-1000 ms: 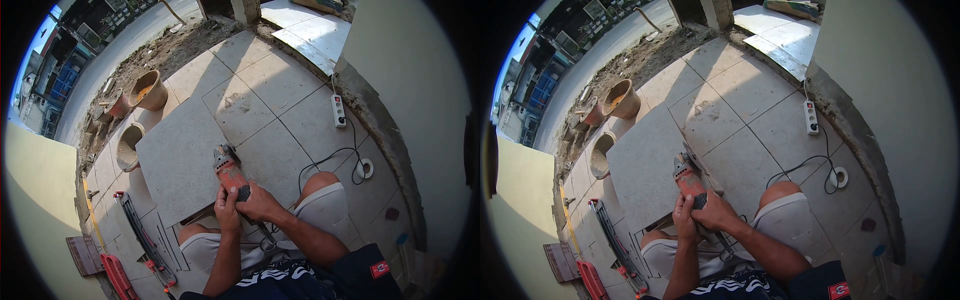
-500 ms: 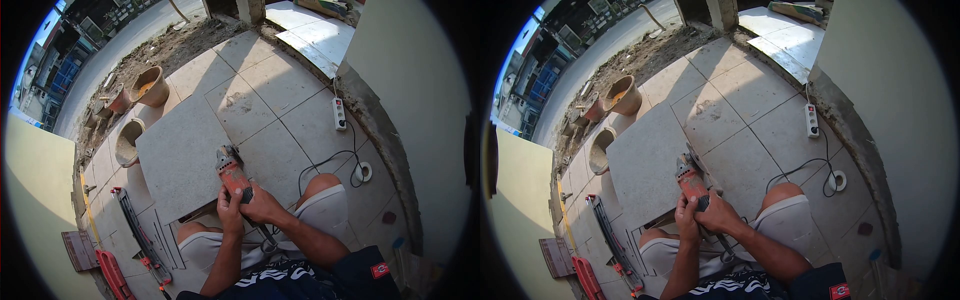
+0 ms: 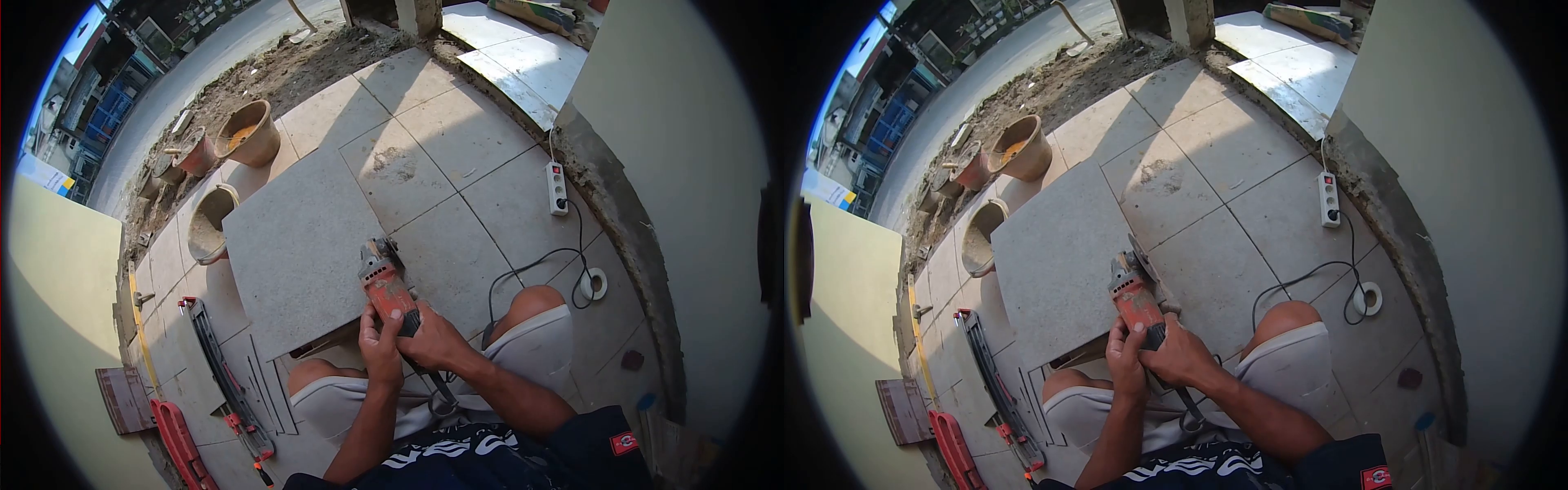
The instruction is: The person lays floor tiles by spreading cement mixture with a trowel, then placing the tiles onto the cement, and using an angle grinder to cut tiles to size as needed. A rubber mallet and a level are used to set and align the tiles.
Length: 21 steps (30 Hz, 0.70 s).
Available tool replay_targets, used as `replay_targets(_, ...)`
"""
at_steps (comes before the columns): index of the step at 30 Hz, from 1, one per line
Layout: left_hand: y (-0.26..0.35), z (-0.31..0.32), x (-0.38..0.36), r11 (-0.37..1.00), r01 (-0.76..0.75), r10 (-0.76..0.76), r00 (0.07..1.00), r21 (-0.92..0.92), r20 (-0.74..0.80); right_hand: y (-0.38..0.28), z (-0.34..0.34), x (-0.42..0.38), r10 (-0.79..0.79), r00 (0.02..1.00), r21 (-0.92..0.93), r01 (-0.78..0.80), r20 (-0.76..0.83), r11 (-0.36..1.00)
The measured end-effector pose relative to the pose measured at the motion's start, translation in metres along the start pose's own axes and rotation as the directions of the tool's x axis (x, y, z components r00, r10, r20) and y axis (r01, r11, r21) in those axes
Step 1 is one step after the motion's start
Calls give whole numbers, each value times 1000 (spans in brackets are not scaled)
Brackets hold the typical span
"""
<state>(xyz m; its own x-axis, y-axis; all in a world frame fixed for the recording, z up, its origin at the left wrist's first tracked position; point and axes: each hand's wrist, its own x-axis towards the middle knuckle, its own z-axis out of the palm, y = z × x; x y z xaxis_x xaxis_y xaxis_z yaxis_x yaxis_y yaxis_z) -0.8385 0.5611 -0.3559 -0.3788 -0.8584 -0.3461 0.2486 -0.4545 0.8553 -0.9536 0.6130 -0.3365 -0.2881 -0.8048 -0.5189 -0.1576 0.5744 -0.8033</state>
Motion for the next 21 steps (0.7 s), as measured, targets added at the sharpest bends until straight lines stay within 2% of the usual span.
replay_targets(4,-2,-1,-2,999,-2,3,1000,-44,5,-4,-2,-7,30,999,-10,-30,16,999)
replay_targets(7,0,1,-7,1000,12,-12,1000,-8,-1,-2,-2,-10,44,999,-17,-44,23,999)
replay_targets(10,-2,4,-10,998,-58,57,997,-8,-55,0,-2,-13,38,999,-46,-37,23,998)
replay_targets(12,-1,3,-12,995,-101,100,995,17,19,-5,-2,-16,59,998,-33,-59,13,998)
replay_targets(15,5,7,-16,990,-138,137,988,7,73,-5,-2,-21,0,999,-5,0,-33,1000)
replay_targets(21,6,10,-23,991,-128,125,989,28,82,-14,-5,-27,10,998,-23,-12,-66,1000)
